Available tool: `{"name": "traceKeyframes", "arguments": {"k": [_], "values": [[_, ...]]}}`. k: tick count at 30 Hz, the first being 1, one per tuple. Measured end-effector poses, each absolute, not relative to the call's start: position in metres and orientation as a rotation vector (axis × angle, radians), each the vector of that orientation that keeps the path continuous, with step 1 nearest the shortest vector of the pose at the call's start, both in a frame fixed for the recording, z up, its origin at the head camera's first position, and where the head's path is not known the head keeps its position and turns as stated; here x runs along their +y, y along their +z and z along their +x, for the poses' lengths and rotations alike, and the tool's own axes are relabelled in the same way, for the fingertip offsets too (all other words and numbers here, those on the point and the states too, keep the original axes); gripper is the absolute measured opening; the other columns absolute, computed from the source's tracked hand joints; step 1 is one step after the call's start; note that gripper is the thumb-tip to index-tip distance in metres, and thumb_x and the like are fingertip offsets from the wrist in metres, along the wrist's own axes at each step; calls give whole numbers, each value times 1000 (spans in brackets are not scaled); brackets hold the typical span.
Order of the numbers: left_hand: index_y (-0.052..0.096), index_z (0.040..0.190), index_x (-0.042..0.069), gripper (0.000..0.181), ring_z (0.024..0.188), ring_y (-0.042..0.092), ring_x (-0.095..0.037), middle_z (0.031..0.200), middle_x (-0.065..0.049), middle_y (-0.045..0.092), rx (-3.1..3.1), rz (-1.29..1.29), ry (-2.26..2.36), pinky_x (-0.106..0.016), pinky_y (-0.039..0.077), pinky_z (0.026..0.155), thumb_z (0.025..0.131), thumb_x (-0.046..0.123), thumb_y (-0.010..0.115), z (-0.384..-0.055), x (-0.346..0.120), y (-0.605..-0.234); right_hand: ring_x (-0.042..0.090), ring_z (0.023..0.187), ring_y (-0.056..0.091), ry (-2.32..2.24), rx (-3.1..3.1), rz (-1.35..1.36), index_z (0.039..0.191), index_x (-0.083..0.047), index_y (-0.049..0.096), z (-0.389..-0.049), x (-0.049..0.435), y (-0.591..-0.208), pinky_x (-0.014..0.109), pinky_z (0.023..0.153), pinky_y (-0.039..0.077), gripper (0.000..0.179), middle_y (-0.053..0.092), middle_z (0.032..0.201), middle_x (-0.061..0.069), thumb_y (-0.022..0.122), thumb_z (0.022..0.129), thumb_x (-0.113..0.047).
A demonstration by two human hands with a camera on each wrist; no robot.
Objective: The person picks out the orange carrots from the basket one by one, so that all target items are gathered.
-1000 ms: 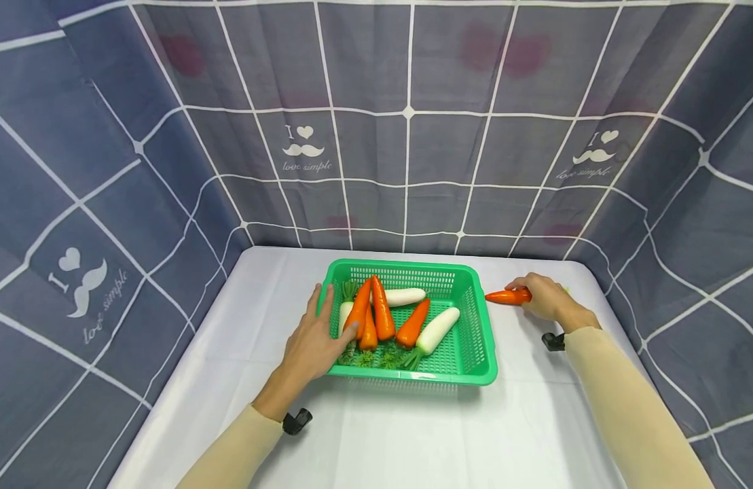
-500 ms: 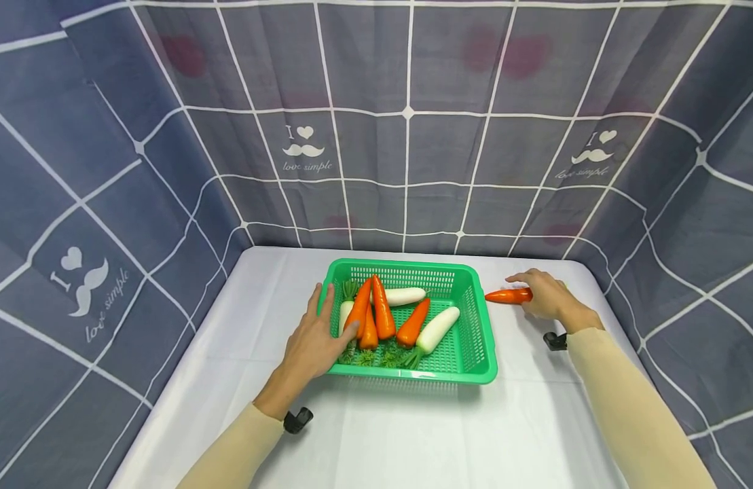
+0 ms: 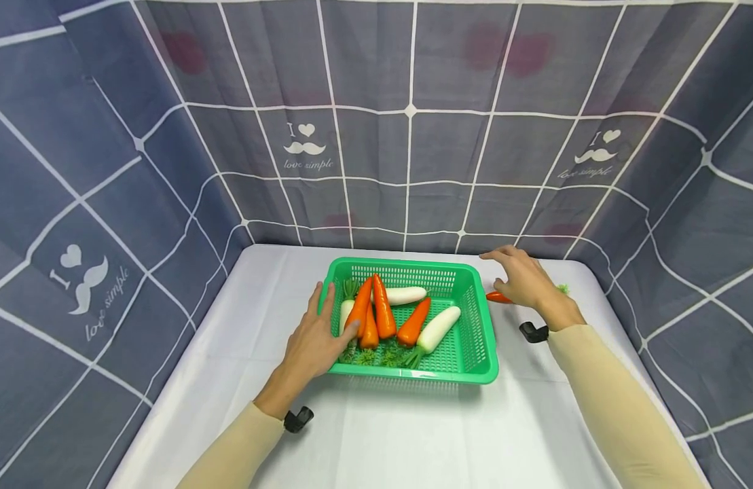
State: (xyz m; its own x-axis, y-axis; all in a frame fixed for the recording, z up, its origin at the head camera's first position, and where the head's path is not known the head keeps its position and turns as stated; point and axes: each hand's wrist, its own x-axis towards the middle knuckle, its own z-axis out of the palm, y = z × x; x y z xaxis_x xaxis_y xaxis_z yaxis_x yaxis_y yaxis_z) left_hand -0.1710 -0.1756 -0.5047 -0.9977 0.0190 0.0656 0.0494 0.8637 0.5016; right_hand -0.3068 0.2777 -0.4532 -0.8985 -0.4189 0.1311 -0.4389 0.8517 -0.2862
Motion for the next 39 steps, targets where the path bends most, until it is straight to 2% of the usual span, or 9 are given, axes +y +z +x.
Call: {"name": "traceKeyframes", "arguments": {"k": [8,13,16,18,23,29,32,35,39], "values": [[14,189,17,107,156,62,-56,199,-16,6,-2979,-59,-819,-52,67,70,111,71,63,-172,-176,-505,53,145,63,483,-2912,819,163,-14,68,-297,225,-435,78,110,53,62,63,163,23,76,102,-1],[15,189,17,106,156,62,-56,199,-15,5,-2975,-62,-831,-54,68,72,112,70,64,-170,-177,-504,49,142,65,539,-2943,889,166,-17,66,-287,197,-432,73,110,59,65,64,162,22,83,104,-7],[14,189,17,106,155,63,-56,199,-15,5,-2972,-60,-842,-54,69,74,112,70,64,-169,-177,-502,45,136,70,598,-2955,927,166,-17,65,-282,180,-430,68,105,64,65,66,158,21,85,104,-11],[13,189,18,106,153,64,-56,199,-15,5,-2975,-53,-848,-55,68,74,112,70,64,-168,-177,-502,43,134,72,645,-2961,975,166,-16,65,-281,170,-431,64,107,64,65,67,157,20,85,105,-12],[12,190,19,106,139,73,-56,199,-15,5,-2973,-47,-869,-55,67,76,112,71,62,-169,-176,-503,45,136,74,755,-2959,1150,167,-6,62,-283,148,-437,60,114,62,65,69,159,25,83,106,-10],[11,190,19,105,117,81,-51,198,-16,6,-2969,-46,-900,-50,65,74,113,71,62,-172,-175,-505,40,126,83,931,-3057,1253,172,-2,52,-288,130,-449,53,109,67,72,70,157,28,84,108,-15],[10,190,20,105,118,81,-53,199,-15,4,-2973,-45,-919,-56,68,82,113,71,61,-172,-174,-505,36,127,83,1056,-3140,1220,176,-7,48,-288,124,-455,49,107,68,76,70,155,27,84,110,-19],[10,190,20,105,127,78,-56,199,-14,3,-2976,-44,-921,-64,68,92,113,72,60,-170,-173,-504,33,130,83,1164,-3181,1179,179,-10,44,-289,118,-462,46,105,69,80,72,152,25,84,110,-22],[11,190,19,104,131,76,-58,199,-14,1,-2970,-39,-939,-69,66,99,114,70,61,-168,-173,-503,36,133,81,1237,-3180,1173,181,-8,40,-290,110,-469,48,107,69,86,76,148,25,85,109,-24]]}}
